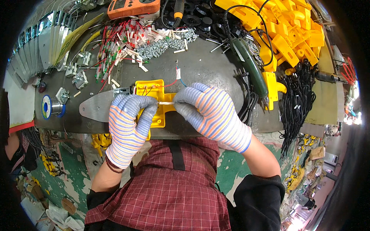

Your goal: Assemble internal components and wiring of a yellow handheld electronic tool using a screwdriver and soldering iron.

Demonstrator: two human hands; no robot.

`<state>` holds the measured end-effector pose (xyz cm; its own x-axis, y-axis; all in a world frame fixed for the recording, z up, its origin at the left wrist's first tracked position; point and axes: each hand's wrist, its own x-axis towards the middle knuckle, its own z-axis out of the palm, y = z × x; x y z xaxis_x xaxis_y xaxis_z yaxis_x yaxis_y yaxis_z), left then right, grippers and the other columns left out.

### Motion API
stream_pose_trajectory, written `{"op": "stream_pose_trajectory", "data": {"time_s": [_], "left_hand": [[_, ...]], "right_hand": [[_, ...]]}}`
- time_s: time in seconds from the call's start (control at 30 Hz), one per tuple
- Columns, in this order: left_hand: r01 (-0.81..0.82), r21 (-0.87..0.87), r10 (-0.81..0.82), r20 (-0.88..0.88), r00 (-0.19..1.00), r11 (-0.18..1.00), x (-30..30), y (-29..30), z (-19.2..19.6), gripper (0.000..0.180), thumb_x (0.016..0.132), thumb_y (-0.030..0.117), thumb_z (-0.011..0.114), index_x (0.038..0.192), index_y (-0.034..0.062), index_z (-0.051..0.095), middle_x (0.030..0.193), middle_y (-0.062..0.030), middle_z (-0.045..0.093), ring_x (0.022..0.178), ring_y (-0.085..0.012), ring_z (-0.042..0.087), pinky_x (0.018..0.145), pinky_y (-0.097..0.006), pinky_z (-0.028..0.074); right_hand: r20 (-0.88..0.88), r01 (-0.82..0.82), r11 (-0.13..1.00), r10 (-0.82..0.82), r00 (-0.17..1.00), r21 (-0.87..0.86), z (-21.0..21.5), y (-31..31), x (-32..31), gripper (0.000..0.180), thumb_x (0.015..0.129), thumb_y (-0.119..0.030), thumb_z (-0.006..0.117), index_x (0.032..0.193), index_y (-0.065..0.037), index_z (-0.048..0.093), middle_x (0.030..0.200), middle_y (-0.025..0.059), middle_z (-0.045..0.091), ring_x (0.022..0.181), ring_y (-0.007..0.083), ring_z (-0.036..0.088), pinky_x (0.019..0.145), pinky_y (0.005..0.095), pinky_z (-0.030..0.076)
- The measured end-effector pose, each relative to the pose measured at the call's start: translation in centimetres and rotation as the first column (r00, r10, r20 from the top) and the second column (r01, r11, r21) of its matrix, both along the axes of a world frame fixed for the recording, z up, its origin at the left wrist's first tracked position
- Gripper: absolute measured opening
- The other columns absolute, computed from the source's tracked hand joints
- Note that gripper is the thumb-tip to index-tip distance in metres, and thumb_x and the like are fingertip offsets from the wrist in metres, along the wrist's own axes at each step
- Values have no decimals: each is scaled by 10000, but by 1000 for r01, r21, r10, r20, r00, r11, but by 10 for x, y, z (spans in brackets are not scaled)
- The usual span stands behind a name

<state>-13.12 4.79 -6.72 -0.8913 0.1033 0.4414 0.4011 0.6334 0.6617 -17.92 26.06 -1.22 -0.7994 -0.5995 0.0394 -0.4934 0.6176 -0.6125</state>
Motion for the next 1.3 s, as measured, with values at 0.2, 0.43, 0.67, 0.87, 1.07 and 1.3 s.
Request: {"op": "stream_pose_trajectory", "data": {"time_s": [0.2, 0.43, 0.67, 0.87, 1.07, 1.3], "left_hand": [[-19, 3, 19, -30, 999, 1000, -1, 1, -4, 182, 780, 123, 715, 957, 102, 680, 864, -63, 675, 809, -286, 609, 741, -421, 437], [-4, -60, 1, -36, 999, 998, 0, -2, -8, 222, 791, 147, 710, 1009, 110, 686, 896, -65, 680, 809, -290, 599, 736, -427, 438], [-1, -211, -4, -25, 1000, 977, 1, 5, -3, 233, 766, 201, 745, 984, 128, 712, 872, -57, 640, 811, -274, 574, 751, -411, 439], [-33, -297, 8, -83, 997, 954, 3, 9, -8, 203, 777, 180, 724, 972, 129, 702, 884, -61, 617, 823, -276, 566, 762, -422, 430], [-81, -249, 43, -157, 987, 965, 5, 6, -22, 208, 778, 166, 701, 981, 133, 676, 940, -62, 617, 847, -290, 556, 771, -432, 430], [-69, -269, 35, -131, 991, 961, 6, 10, -15, 142, 834, 84, 680, 974, 97, 661, 899, -75, 630, 833, -290, 589, 819, -430, 432]], "right_hand": [[-48, -6, 1000, 6, 999, -7, -7, -2, -3, 134, 842, -200, 682, 921, -92, 689, 808, 140, 662, 734, 350, 649, 643, 409, 514], [-203, -75, 991, 96, 974, 108, -21, 1, -9, 157, 818, -260, 685, 942, -172, 722, 752, 91, 678, 666, 310, 660, 589, 397, 524], [-254, -94, 982, 134, 958, 164, -20, -1, -14, 142, 809, -265, 682, 925, -196, 728, 732, 87, 682, 630, 314, 653, 543, 396, 514], [-305, -118, 974, 174, 936, 192, -16, 1, -14, 128, 792, -277, 703, 875, -182, 719, 662, 71, 647, 600, 312, 634, 536, 397, 504], [-291, 2, 999, -17, 957, -51, -13, 26, 17, 444, 764, -216, 760, 1176, -100, 640, 1091, 111, 613, 884, 309, 623, 760, 391, 519], [-452, 428, 903, -390, 803, -18, -54, 58, 74, 383, 766, -112, 728, 1137, -66, 646, 985, 113, 636, 917, 310, 601, 834, 418, 468]]}}
